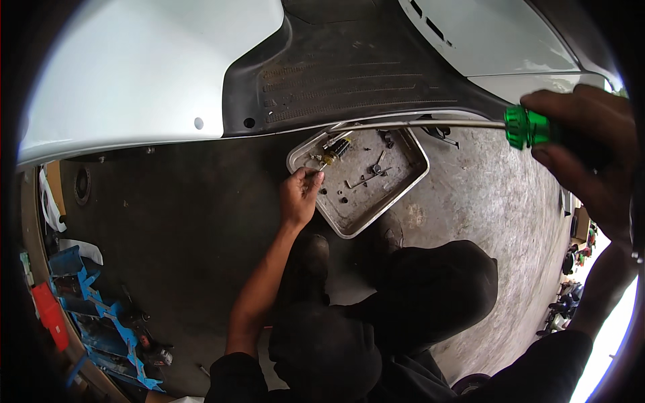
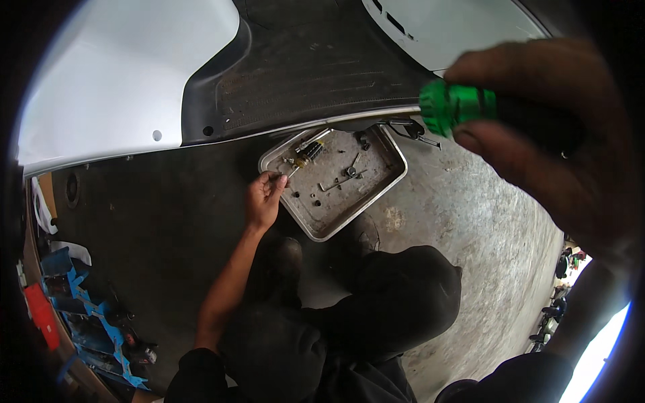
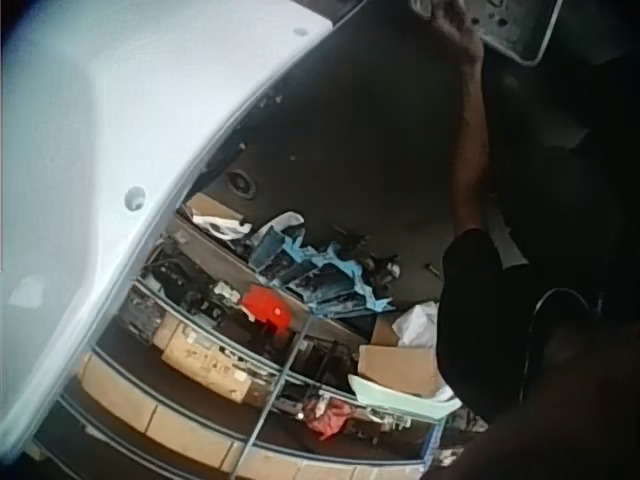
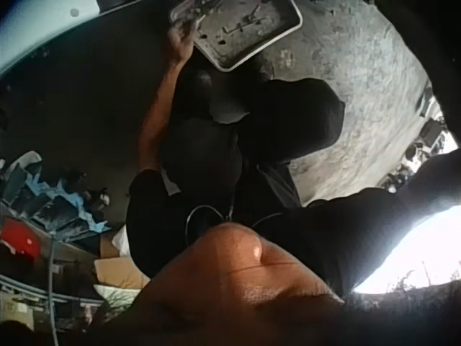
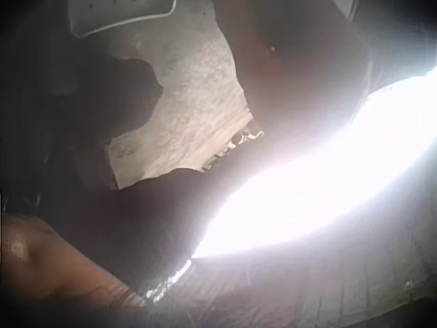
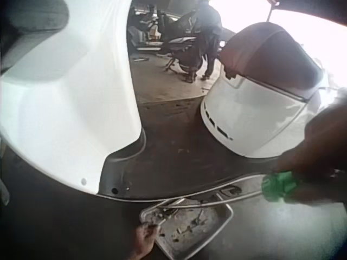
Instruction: The person uses a screwdriver to remove screws from a white scooter body panel and then uses a hex key to detach a component from the front panel.
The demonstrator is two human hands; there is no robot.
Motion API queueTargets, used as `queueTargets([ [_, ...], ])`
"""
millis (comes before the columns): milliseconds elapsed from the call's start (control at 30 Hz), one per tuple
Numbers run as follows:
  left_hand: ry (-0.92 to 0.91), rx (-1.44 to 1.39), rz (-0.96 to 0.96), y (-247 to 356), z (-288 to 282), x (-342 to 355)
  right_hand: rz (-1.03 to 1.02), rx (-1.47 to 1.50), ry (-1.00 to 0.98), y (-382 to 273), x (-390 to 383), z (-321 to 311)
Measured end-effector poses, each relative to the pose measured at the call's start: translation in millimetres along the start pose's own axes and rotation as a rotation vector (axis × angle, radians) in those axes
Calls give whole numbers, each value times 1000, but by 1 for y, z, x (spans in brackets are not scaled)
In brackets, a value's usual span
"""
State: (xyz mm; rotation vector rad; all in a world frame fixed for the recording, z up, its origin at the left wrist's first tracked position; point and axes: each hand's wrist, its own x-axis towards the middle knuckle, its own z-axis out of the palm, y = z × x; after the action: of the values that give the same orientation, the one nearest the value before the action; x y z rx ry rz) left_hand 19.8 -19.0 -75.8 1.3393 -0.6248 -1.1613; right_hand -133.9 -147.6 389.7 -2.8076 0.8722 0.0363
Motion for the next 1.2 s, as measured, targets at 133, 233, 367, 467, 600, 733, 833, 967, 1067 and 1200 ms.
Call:
queueTargets([
  [133, -326, 695, 140, -20, 23, 6, 290, 31, -156, 91, -94, 39],
  [233, -488, 884, 193, -33, 60, 27, 560, 166, -215, 147, -156, 113],
  [367, -534, 1024, 173, -62, 107, 64, 658, 405, -224, 190, -221, 193],
  [467, -569, 1080, 155, -78, 122, 80, 709, 530, -205, 207, -243, 223],
  [600, -552, 1128, 84, -81, 125, 83, 712, 679, -203, 226, -238, 241],
  [733, -546, 1093, -29, -78, 130, 84, 676, 744, -149, 243, -219, 251],
  [833, -594, 1152, -10, -73, 129, 87, 628, 782, -147, 253, -206, 253],
  [967, -505, 1173, 174, -46, 109, 74, 607, 942, -74, 251, -187, 264],
  [1067, -180, 716, -138, -8, 81, 51, 549, 1066, -20, 238, -170, 282],
  [1200, 98, -93, -209, 44, 50, 22, 418, 1156, -31, 211, -139, 306],
])
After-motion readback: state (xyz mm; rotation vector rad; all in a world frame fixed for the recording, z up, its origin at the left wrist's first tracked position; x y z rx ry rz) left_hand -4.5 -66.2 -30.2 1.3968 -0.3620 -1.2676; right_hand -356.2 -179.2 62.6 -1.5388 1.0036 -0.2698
